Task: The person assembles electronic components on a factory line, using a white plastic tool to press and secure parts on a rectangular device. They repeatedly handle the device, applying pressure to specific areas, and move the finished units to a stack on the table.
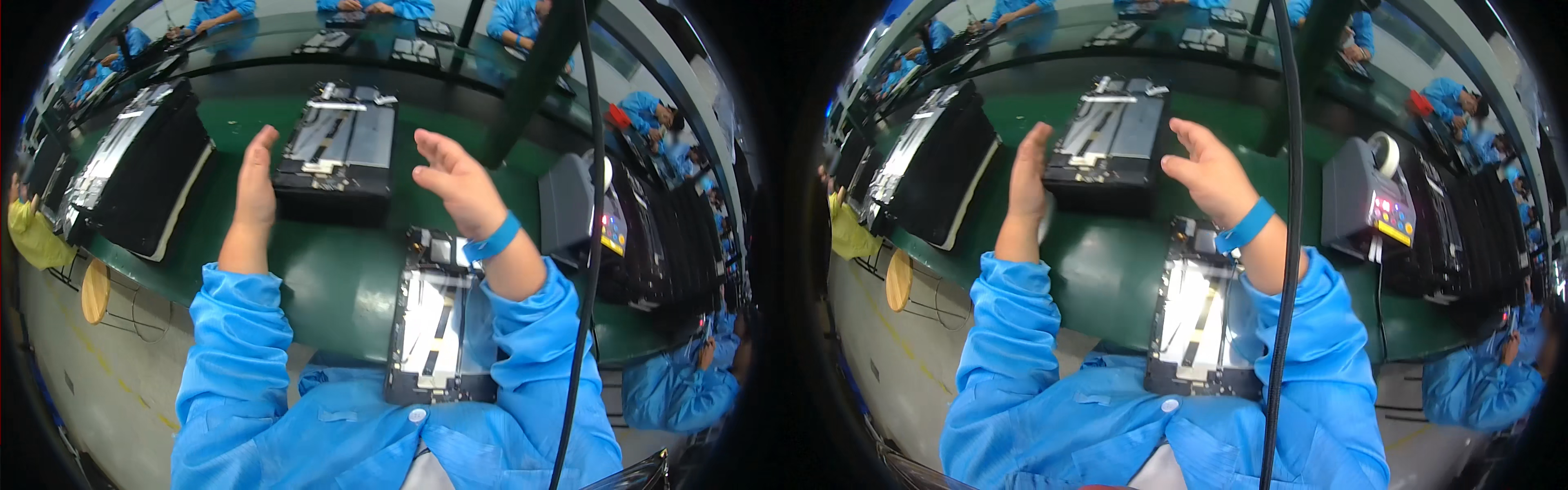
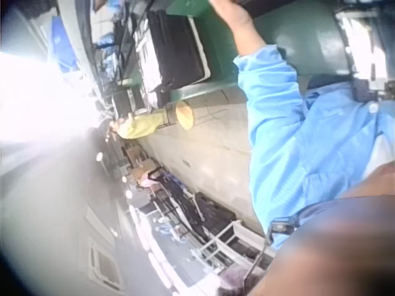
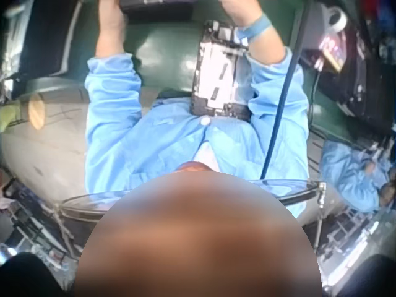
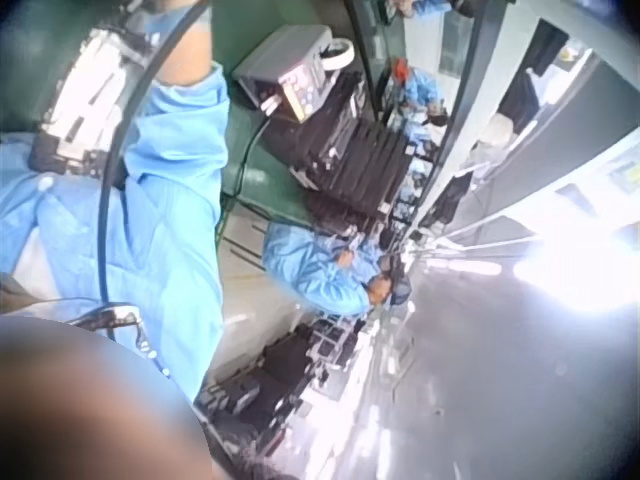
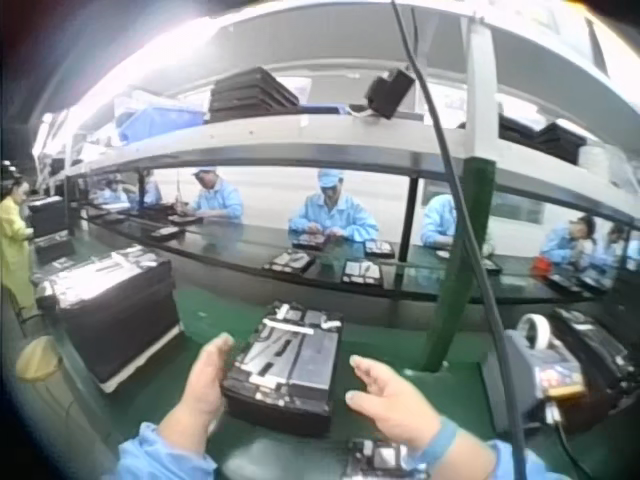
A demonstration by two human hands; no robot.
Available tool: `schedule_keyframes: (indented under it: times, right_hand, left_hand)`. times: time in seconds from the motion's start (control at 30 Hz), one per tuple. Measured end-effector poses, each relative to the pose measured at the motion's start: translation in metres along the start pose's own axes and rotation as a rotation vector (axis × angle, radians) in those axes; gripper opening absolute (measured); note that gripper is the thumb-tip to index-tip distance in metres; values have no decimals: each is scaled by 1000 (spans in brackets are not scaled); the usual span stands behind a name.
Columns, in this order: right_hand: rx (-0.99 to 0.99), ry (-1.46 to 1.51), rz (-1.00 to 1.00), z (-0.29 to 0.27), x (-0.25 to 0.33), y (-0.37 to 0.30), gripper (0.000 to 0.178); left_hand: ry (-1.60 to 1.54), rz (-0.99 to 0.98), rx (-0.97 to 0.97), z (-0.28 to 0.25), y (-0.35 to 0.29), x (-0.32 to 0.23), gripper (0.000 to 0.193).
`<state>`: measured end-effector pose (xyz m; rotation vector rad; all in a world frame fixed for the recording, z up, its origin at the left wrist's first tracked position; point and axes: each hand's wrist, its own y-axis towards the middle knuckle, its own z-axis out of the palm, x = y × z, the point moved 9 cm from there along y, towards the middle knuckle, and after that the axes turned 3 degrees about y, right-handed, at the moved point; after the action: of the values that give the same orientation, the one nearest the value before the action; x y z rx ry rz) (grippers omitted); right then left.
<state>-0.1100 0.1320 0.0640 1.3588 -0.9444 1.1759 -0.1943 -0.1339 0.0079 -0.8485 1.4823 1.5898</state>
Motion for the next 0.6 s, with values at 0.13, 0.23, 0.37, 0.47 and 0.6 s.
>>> schedule_keyframes:
  times: [0.13,0.23,0.37,0.47,0.6]
  right_hand:
    - [118,-131,68,-20,40,-64,41]
    - [200,-130,189,-30,41,-121,37]
    - [67,-361,306,-62,19,-197,35]
    - [28,-430,244,-58,2,-227,24]
    - [176,-523,196,-36,2,-245,20]
  left_hand:
    - [188,257,-80,-10,-29,-50,41]
    - [293,383,-136,-3,-62,-96,30]
    - [363,377,167,46,-117,-120,19]
    - [370,312,419,79,-161,-121,16]
    - [522,261,666,115,-195,-111,25]
